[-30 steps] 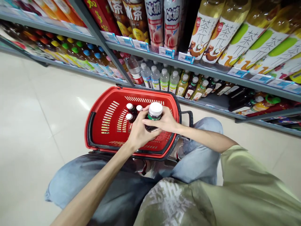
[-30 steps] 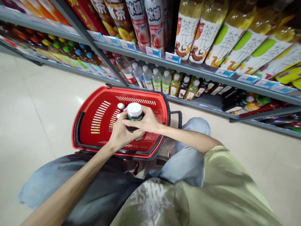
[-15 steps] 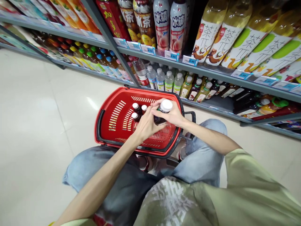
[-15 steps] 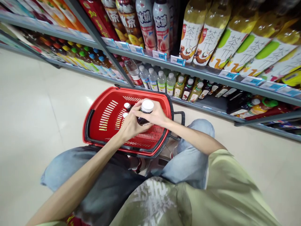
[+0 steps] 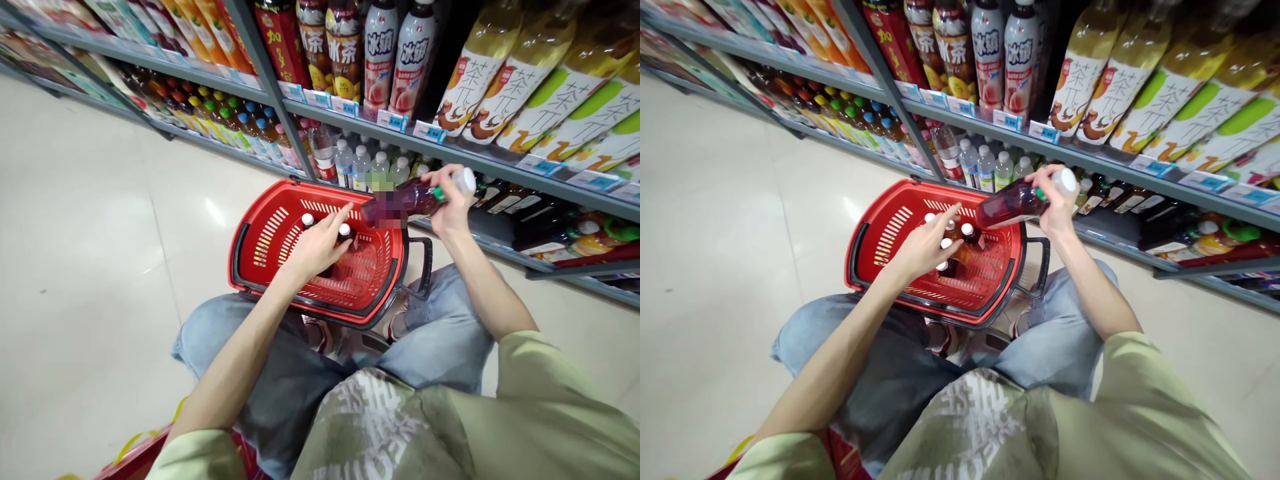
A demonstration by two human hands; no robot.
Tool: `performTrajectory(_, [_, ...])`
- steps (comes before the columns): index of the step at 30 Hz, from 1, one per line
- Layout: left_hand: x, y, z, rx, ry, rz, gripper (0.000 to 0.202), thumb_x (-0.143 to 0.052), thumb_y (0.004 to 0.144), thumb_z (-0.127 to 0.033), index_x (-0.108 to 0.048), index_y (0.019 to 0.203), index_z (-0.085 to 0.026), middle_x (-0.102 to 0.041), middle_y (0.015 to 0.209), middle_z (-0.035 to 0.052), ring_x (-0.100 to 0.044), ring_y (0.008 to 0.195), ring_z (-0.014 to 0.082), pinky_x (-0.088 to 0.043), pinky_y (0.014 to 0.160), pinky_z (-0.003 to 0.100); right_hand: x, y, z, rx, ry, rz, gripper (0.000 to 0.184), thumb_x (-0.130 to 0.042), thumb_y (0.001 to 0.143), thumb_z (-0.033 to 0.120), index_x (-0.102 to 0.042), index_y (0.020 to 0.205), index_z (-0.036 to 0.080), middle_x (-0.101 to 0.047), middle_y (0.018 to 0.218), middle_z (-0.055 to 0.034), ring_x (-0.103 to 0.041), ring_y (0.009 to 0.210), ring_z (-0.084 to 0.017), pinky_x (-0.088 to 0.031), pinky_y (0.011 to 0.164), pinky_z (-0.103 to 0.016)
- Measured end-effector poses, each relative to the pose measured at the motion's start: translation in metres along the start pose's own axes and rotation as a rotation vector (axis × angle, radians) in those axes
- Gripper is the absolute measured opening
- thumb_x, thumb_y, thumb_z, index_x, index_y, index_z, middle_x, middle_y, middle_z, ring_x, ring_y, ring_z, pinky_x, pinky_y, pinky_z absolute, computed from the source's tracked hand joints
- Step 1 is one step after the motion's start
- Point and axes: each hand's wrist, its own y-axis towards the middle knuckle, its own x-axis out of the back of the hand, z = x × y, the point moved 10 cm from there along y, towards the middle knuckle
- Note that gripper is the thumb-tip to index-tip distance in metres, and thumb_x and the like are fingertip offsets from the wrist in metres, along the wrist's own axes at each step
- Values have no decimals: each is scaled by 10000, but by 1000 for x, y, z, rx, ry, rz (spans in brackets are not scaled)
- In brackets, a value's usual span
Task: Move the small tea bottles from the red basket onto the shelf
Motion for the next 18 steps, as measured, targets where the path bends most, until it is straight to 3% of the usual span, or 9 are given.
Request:
performTrajectory(4, [-57,-22,7,-40,206,460,558,-496,1020,-390,-426,1529,-174,-634,1349,178,-669,1162,320,-535,947,416,56,27,7,71,-180,-165,377,-648,880,600,-583,872,228,-543,779,5,-702,918,-208,-574,901,-426])
performTrajectory(6, [-86,-40,8,-44,194,677,591,-487,1015,-491,-447,1522,-190,-628,1378,182,-655,1202,335,-517,979,427,77,34,13,128,-211,-220,362,-649,887,579,-567,860,227,-526,772,8,-710,915,-214,-577,908,-438])
performTrajectory(8, [-105,-55,8,-22,179,813,644,-469,1005,-561,-435,1530,-190,-616,1405,186,-628,1250,349,-504,1003,439,93,39,20,197,-204,-252,343,-696,863,533,-534,826,233,-507,734,22,-715,847,-208,-583,899,-441])
performTrajectory(13, [-117,-62,0,-26,225,879,643,-456,1012,-547,-454,1515,-146,-632,1373,214,-608,1280,369,-493,1012,461,135,48,17,233,-341,-300,375,-770,789,520,-521,784,241,-560,706,17,-692,740,-207,-593,845,-436])
performTrajectory(18, [-111,-51,-18,-95,257,807,625,-440,1025,-522,-451,1520,-139,-598,1426,224,-618,1273,364,-496,996,445,208,51,-23,-28,-731,-293,352,-757,789,495,-583,801,189,-661,806,-59,-690,836,-229,-580,829,-399])
